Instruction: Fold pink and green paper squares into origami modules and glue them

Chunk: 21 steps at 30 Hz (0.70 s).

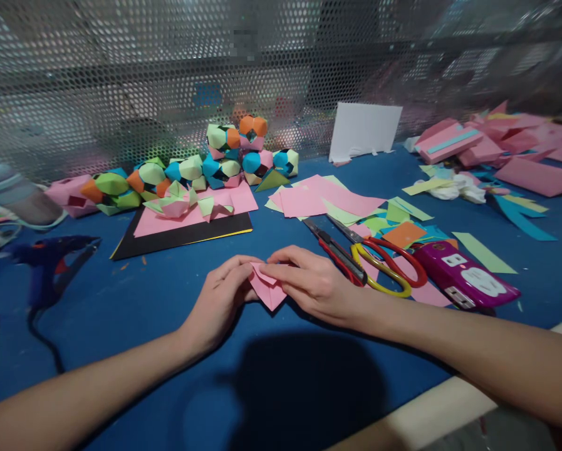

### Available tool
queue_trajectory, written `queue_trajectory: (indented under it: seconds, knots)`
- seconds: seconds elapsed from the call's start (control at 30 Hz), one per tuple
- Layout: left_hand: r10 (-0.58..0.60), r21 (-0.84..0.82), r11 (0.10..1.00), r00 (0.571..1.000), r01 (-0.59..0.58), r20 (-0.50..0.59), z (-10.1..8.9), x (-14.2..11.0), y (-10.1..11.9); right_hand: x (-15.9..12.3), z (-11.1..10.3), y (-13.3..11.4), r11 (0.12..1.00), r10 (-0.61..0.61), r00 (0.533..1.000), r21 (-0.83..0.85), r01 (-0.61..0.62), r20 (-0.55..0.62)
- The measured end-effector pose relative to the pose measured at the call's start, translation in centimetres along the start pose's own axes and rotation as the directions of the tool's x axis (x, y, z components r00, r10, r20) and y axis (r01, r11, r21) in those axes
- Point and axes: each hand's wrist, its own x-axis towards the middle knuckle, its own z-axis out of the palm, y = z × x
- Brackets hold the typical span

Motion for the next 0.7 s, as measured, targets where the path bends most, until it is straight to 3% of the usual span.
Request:
queue_trajectory:
  seconds: [0.27, 0.5, 0.7]
  knots:
    - [0.069, 0.210, 0.975, 0.997, -0.074, 0.031, -0.27, -0.17, -0.38, 0.39, -0.22, -0.31, 0.989, 0.132, 0.989, 0.077, -0.126, -0.073]
    - [0.065, 0.234, 0.970, 0.997, -0.072, 0.039, -0.29, -0.15, -0.34, 0.86, -0.37, -0.64, 0.959, 0.268, 0.947, 0.147, -0.244, -0.178]
    - [0.087, 0.363, 0.927, 0.996, -0.091, 0.028, -0.41, -0.12, -0.22, 0.74, -0.27, -0.61, 0.968, 0.230, 0.960, 0.143, -0.208, -0.159]
